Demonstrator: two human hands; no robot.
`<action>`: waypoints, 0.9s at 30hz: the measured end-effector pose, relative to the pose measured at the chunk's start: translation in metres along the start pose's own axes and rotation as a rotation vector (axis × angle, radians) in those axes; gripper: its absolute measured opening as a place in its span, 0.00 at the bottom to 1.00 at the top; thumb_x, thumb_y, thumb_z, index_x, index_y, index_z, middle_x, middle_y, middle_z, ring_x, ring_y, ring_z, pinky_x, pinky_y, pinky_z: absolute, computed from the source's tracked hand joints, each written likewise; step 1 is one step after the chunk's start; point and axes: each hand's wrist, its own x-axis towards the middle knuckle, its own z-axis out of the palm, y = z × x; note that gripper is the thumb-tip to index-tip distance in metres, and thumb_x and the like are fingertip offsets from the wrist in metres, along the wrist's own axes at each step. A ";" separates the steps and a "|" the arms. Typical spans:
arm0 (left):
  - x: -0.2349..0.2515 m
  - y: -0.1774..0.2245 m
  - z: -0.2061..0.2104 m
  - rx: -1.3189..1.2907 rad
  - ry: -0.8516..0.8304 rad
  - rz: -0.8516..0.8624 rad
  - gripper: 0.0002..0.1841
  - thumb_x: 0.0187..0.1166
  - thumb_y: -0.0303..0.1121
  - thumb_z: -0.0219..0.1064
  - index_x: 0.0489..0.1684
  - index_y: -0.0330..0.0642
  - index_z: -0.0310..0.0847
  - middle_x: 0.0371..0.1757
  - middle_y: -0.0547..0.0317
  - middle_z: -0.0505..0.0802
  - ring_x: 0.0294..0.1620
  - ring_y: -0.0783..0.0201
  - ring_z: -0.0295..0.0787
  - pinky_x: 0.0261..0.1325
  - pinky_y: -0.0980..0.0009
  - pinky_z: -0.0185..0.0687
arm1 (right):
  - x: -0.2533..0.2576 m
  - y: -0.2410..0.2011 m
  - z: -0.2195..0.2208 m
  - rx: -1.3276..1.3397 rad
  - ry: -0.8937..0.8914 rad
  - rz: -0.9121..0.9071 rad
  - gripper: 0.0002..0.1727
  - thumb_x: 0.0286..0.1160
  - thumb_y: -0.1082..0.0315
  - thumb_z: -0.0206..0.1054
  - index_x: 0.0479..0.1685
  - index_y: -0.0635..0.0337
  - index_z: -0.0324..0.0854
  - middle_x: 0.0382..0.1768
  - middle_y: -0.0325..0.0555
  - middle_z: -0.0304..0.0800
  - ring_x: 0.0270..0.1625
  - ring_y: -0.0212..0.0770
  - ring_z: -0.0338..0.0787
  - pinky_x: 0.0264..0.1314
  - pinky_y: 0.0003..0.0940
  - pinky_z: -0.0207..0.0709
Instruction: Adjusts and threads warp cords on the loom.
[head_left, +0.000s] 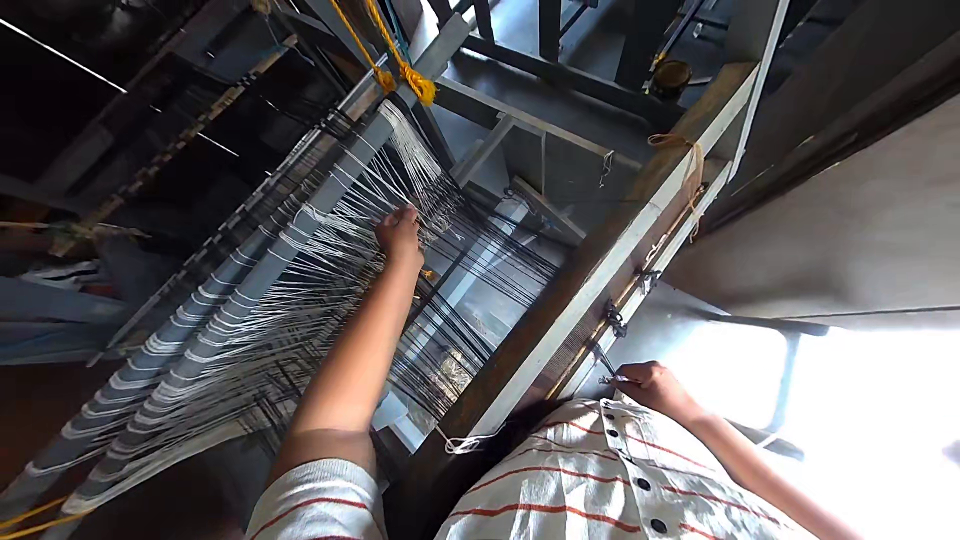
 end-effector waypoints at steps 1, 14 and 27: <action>-0.004 0.001 -0.002 -0.002 -0.006 0.007 0.16 0.87 0.29 0.62 0.64 0.25 0.77 0.63 0.41 0.87 0.60 0.61 0.86 0.64 0.67 0.80 | -0.001 0.000 -0.001 0.001 -0.009 0.007 0.15 0.75 0.63 0.67 0.32 0.68 0.89 0.25 0.58 0.89 0.32 0.57 0.90 0.39 0.61 0.79; -0.023 0.013 -0.032 -0.044 0.006 0.024 0.14 0.87 0.29 0.63 0.61 0.28 0.78 0.57 0.48 0.88 0.54 0.66 0.85 0.59 0.70 0.81 | -0.010 0.001 -0.010 0.033 -0.012 0.099 0.18 0.77 0.58 0.68 0.32 0.67 0.87 0.18 0.48 0.79 0.23 0.43 0.76 0.33 0.47 0.72; -0.022 0.017 -0.019 0.001 0.019 -0.078 0.15 0.89 0.32 0.60 0.63 0.28 0.78 0.60 0.46 0.88 0.56 0.65 0.86 0.61 0.69 0.81 | -0.006 -0.107 -0.211 -0.308 0.276 -0.292 0.17 0.79 0.60 0.62 0.45 0.62 0.93 0.36 0.52 0.94 0.33 0.44 0.91 0.39 0.50 0.85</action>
